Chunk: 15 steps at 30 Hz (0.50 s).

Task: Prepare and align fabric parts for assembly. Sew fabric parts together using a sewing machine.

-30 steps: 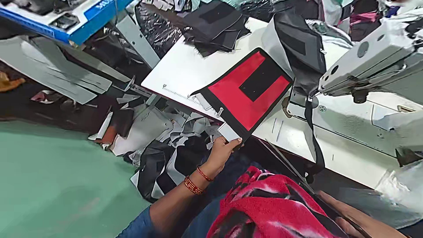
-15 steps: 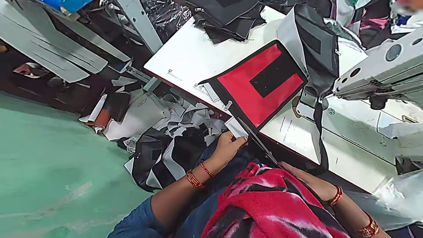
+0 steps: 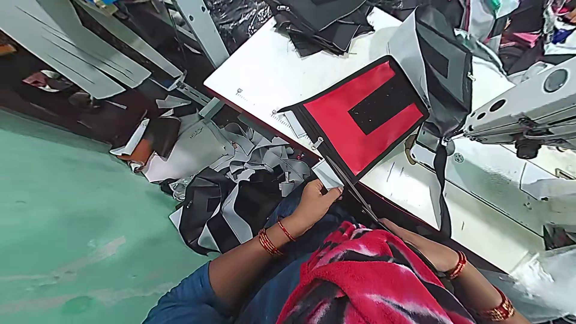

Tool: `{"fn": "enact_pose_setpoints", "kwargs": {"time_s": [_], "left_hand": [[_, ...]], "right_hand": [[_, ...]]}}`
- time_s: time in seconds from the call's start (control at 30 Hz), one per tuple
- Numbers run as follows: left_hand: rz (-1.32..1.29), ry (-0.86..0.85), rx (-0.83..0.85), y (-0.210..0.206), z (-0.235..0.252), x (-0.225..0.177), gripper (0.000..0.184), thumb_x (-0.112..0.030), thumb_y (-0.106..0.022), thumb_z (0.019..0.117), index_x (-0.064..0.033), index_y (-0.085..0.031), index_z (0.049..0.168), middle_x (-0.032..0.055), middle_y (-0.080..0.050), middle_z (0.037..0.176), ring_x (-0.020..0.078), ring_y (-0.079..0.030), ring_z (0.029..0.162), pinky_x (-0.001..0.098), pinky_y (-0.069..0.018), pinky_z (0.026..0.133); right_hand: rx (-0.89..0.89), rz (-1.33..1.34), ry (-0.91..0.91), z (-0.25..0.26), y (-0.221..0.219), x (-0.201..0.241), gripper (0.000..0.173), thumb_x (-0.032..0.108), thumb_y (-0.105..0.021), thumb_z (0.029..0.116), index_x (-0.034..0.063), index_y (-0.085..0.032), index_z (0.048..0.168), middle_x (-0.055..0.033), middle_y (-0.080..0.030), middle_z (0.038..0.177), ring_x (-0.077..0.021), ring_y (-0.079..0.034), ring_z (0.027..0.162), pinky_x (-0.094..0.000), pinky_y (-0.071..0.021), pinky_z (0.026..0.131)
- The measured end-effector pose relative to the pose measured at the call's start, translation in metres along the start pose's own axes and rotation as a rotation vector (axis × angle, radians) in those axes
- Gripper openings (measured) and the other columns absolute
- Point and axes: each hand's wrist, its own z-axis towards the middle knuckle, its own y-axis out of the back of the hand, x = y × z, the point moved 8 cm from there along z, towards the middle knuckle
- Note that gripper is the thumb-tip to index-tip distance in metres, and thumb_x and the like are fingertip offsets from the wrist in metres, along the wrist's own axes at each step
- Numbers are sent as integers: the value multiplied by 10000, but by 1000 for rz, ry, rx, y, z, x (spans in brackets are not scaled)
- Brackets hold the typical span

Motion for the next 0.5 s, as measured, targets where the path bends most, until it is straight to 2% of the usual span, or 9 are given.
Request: {"fn": "enact_pose_setpoints", "kwargs": {"time_s": [0.2, 0.37, 0.5], "left_hand": [[-13, 4, 3, -3, -2, 3, 98, -44, -631, 977, 7, -643, 1059, 8, -704, 890, 50, -684, 784, 217, -581, 724], [-2, -5, 14, -4, -2, 5, 114, -59, -622, 987, 13, -640, 1074, 14, -703, 902, 56, -687, 792, 220, -582, 727], [10, 1, 19, -5, -2, 6, 105, -59, -610, 992, 10, -636, 1067, 7, -696, 889, 49, -680, 781, 216, -578, 723]], "right_hand": [[0, -27, 36, 2, -1, 5, 883, 717, -574, 894, 35, -448, 1441, -21, -641, 1258, 36, -585, 1132, -208, -490, 993], [10, -29, 39, 2, -2, 3, 945, 792, -513, 885, 43, -441, 1457, -24, -638, 1281, 23, -582, 1165, -226, -486, 1016], [-9, -37, 29, 3, -2, 5, 884, 744, -520, 913, 44, -451, 1448, -19, -644, 1261, 37, -586, 1140, -213, -490, 1000]]}}
